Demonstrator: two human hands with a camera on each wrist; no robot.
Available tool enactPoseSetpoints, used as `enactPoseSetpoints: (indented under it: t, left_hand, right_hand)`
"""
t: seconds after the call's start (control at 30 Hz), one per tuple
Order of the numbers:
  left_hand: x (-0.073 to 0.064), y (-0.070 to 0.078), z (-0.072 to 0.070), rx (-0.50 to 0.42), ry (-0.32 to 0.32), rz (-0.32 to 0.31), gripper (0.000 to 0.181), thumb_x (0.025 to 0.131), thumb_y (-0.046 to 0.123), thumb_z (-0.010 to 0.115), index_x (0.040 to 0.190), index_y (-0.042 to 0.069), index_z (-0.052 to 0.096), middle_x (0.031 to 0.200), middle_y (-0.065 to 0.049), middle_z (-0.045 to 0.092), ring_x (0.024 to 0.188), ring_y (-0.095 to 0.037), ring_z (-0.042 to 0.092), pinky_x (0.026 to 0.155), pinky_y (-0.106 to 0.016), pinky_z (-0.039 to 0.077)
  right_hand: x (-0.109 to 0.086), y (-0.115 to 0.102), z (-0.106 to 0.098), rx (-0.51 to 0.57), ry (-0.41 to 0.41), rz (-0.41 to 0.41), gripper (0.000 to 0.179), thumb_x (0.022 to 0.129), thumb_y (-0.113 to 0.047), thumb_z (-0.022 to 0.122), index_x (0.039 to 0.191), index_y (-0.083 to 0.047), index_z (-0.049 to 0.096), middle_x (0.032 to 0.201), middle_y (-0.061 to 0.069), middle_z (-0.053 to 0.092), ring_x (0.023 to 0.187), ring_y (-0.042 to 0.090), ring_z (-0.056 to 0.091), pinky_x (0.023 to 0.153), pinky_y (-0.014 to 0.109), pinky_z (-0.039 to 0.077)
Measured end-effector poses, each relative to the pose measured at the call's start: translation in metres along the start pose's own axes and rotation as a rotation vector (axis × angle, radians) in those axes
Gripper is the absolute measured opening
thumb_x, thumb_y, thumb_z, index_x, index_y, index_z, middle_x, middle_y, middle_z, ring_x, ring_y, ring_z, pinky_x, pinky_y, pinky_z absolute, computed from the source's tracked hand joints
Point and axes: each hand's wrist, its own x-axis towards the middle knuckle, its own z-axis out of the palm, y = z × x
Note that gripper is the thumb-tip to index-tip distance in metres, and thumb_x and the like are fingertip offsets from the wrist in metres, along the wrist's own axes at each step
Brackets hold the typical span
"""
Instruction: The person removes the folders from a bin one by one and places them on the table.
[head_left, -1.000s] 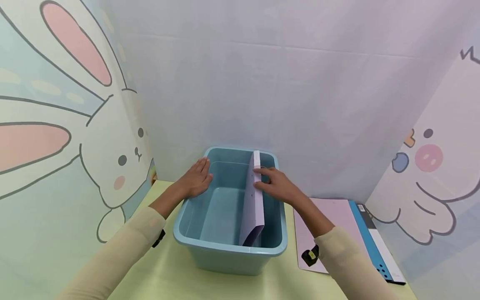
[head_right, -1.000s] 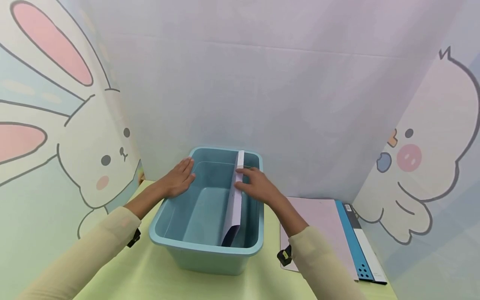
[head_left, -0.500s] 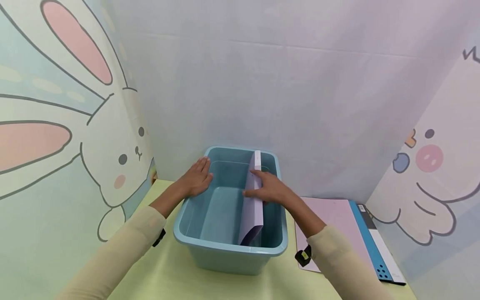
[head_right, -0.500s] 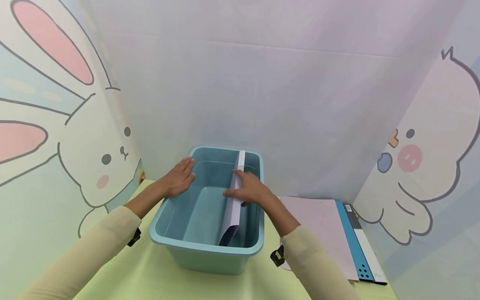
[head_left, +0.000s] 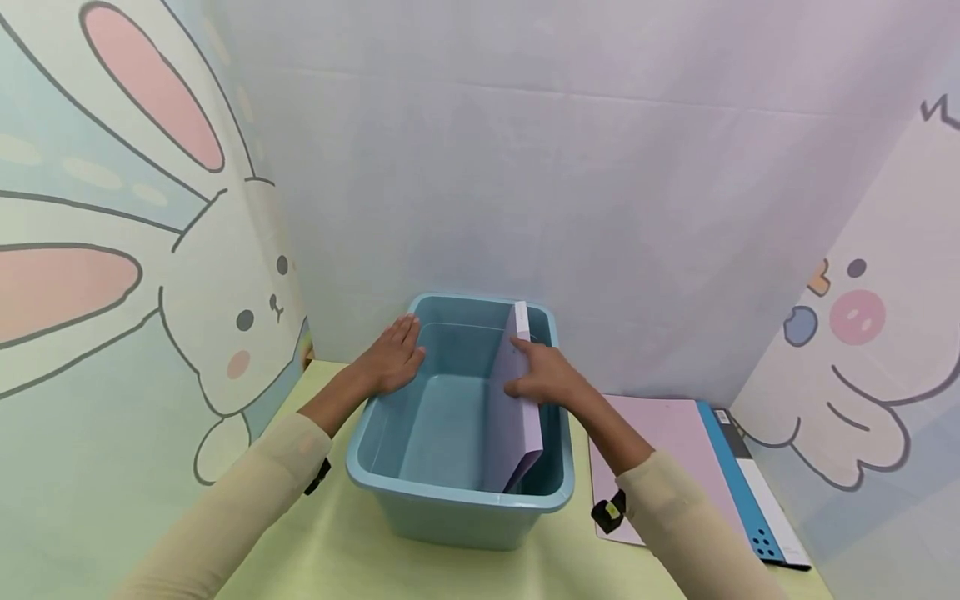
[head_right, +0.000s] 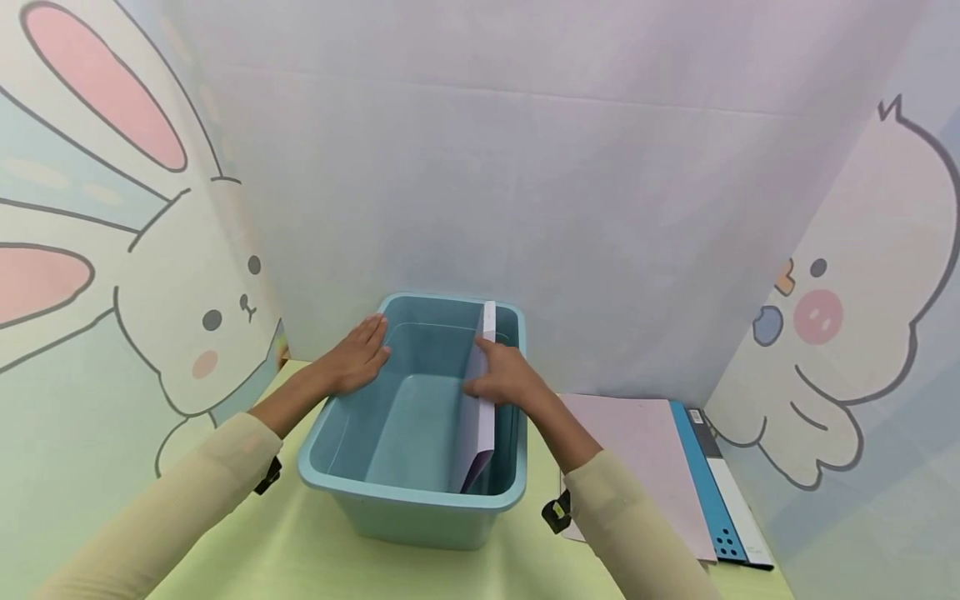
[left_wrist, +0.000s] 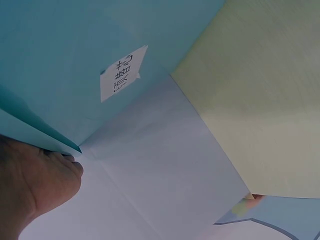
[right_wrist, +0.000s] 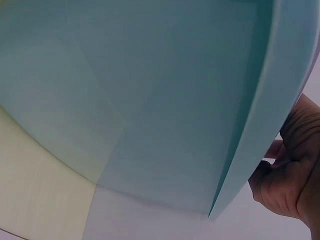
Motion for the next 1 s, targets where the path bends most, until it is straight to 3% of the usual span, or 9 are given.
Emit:
enactPoseSetpoints:
  t: [0.43, 1.0]
  left_hand:
    - [-0.002, -0.015, 0.0, -0.01, 0.021, 0.022, 0.071, 0.122, 0.029, 0.026, 0.174, -0.016, 0.009, 0.186, -0.035, 0.004, 0.176, -0.053, 0.004, 0.144, -0.066, 0.008]
    - [0.003, -0.002, 0.004, 0.002, 0.022, 0.019, 0.071, 0.122, 0.03, 0.025, 0.174, -0.016, 0.01, 0.186, -0.035, 0.005, 0.176, -0.053, 0.006, 0.144, -0.065, 0.009]
  right_hand:
    - [-0.003, 0.0, -0.006, 0.084, 0.031, 0.013, 0.099, 0.089, -0.019, 0.08, 0.177, -0.01, 0.037, 0.152, 0.033, 0.064, 0.103, 0.044, 0.08, 0.079, 0.06, 0.071]
    - [-0.005, 0.011, -0.013, 0.101, 0.051, 0.014, 0.099, 0.087, -0.019, 0.081, 0.176, -0.008, 0.038, 0.158, 0.035, 0.06, 0.1, 0.042, 0.081, 0.077, 0.056, 0.072]
